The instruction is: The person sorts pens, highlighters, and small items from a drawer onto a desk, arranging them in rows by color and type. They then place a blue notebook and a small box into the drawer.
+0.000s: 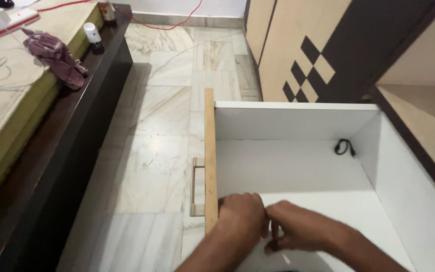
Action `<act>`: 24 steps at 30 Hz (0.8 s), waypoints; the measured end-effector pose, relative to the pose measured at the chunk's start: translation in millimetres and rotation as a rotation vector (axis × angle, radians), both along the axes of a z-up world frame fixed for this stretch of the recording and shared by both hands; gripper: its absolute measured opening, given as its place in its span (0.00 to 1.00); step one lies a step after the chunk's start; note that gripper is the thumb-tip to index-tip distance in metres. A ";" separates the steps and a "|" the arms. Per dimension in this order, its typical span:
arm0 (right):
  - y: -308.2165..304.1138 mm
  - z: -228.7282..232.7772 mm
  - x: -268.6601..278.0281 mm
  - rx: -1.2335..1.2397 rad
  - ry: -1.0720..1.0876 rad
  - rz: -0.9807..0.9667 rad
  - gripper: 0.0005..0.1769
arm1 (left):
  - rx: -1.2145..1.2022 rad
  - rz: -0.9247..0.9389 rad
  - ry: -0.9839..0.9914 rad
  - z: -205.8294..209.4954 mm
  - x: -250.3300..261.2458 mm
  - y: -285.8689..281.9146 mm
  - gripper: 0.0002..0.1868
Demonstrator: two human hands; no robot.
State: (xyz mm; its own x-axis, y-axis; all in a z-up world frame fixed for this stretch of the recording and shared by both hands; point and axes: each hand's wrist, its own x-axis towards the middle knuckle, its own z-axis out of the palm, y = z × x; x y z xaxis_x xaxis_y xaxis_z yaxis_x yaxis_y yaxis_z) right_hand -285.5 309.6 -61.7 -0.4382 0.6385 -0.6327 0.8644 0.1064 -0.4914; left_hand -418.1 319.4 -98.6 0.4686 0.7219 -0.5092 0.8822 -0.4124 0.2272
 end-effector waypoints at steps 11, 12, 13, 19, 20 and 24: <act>10.5 19.8 -8.6 0.023 -0.110 -0.015 0.17 | -0.146 0.079 -0.064 -25.8 8.2 22.6 0.24; 11.0 17.3 -10.6 0.016 -0.121 -0.003 0.17 | -0.137 0.099 -0.081 -29.8 8.8 21.2 0.22; 13.3 16.2 -11.9 0.015 -0.124 -0.001 0.17 | -0.124 0.115 -0.098 -32.9 9.9 21.6 0.19; 17.5 17.7 -16.8 0.009 -0.154 0.019 0.15 | -0.123 0.237 -0.168 -37.6 14.4 25.0 0.12; 16.2 18.8 -16.1 0.005 -0.158 0.022 0.15 | -0.138 0.185 -0.154 -37.2 13.5 24.7 0.14; 12.7 20.8 -14.2 -0.006 -0.173 0.039 0.14 | -0.196 0.149 -0.149 -36.5 12.6 27.2 0.22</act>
